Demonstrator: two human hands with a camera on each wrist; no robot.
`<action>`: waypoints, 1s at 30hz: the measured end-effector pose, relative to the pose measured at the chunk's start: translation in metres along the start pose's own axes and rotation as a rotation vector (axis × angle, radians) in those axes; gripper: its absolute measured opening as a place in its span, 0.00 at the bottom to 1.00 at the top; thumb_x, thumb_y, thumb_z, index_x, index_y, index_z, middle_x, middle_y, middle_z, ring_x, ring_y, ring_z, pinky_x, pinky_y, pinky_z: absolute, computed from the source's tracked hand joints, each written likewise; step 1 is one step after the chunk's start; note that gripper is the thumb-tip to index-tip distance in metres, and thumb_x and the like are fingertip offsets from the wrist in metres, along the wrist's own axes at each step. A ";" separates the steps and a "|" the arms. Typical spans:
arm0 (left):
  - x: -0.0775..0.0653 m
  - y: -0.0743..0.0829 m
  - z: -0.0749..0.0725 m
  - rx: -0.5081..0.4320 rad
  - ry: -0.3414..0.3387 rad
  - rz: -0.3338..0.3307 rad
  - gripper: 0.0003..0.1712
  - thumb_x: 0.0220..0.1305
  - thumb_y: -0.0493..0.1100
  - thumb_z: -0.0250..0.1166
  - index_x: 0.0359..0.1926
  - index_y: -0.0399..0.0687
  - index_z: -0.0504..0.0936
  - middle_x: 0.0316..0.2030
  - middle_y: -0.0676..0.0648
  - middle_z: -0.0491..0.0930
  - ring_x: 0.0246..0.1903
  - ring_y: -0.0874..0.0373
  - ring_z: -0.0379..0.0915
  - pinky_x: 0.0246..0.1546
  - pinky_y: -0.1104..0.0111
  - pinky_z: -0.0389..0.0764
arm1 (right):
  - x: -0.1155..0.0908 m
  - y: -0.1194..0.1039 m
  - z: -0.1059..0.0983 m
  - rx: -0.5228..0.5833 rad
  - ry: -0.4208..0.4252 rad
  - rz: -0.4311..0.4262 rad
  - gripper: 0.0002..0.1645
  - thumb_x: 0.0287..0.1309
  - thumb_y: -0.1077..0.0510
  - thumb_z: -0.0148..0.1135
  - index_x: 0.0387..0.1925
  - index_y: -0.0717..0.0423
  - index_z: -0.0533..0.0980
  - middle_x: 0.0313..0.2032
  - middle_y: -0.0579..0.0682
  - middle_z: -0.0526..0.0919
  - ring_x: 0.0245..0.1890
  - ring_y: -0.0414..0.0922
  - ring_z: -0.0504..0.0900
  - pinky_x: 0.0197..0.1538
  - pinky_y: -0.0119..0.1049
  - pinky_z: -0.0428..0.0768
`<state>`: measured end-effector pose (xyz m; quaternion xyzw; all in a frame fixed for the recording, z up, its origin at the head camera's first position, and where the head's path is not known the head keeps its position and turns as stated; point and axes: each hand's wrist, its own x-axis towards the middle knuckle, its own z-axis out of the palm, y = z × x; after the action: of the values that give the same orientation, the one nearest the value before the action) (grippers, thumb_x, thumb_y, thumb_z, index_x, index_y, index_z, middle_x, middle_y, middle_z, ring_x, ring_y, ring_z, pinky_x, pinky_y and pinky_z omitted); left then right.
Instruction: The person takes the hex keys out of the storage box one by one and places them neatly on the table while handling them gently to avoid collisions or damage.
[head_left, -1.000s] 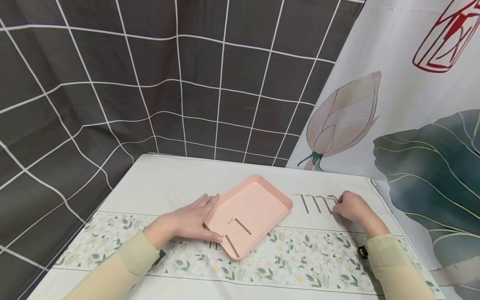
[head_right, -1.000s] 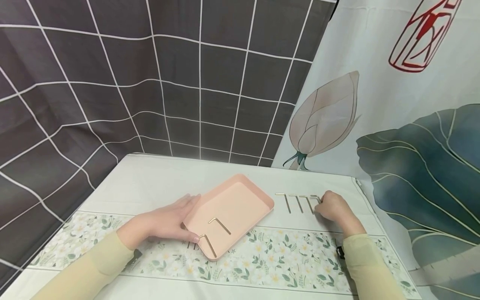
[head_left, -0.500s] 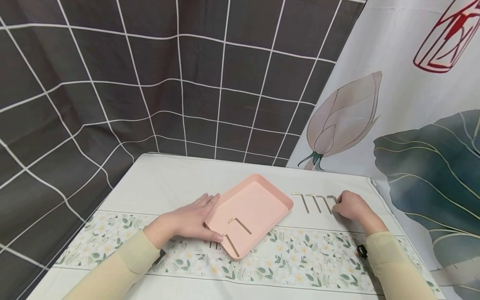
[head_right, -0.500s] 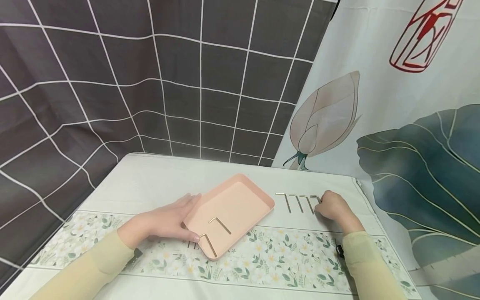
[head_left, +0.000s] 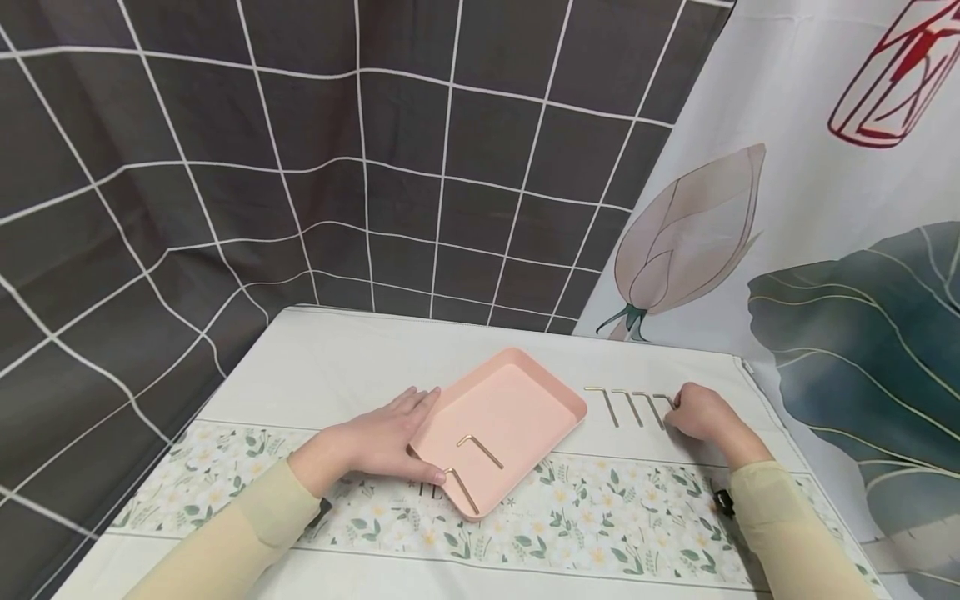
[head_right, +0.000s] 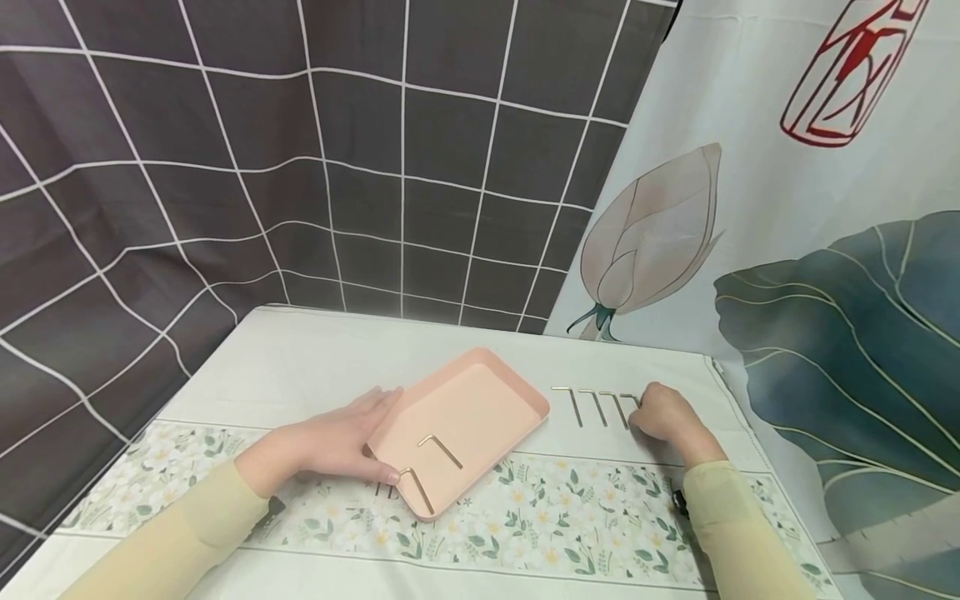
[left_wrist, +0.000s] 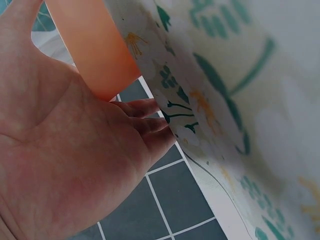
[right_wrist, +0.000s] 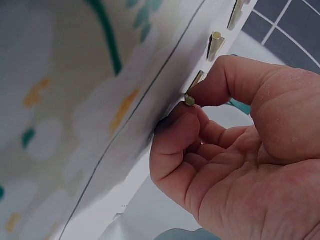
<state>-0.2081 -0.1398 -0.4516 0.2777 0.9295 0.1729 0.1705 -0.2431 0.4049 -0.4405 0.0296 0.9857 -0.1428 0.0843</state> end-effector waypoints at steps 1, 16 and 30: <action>0.000 0.000 0.000 0.000 -0.001 -0.001 0.84 0.55 0.90 0.67 0.92 0.46 0.41 0.89 0.34 0.46 0.89 0.40 0.37 0.84 0.41 0.57 | 0.000 0.000 0.000 -0.002 -0.001 0.000 0.15 0.60 0.65 0.65 0.42 0.78 0.78 0.35 0.65 0.83 0.32 0.54 0.81 0.36 0.47 0.84; -0.001 0.002 -0.003 -0.003 0.001 0.006 0.83 0.56 0.89 0.68 0.92 0.45 0.41 0.88 0.33 0.47 0.89 0.39 0.38 0.84 0.41 0.58 | 0.000 -0.002 0.001 -0.028 -0.032 -0.007 0.05 0.58 0.66 0.63 0.28 0.64 0.77 0.25 0.55 0.77 0.26 0.48 0.76 0.30 0.40 0.78; -0.002 0.002 -0.002 -0.012 0.005 0.012 0.83 0.56 0.88 0.68 0.92 0.44 0.41 0.88 0.32 0.46 0.88 0.38 0.37 0.84 0.40 0.57 | -0.002 -0.001 0.004 0.007 -0.011 0.007 0.09 0.59 0.64 0.63 0.26 0.60 0.72 0.24 0.53 0.74 0.25 0.48 0.75 0.29 0.39 0.75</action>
<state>-0.2068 -0.1399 -0.4482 0.2819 0.9271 0.1803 0.1686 -0.2403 0.4025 -0.4434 0.0324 0.9846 -0.1461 0.0902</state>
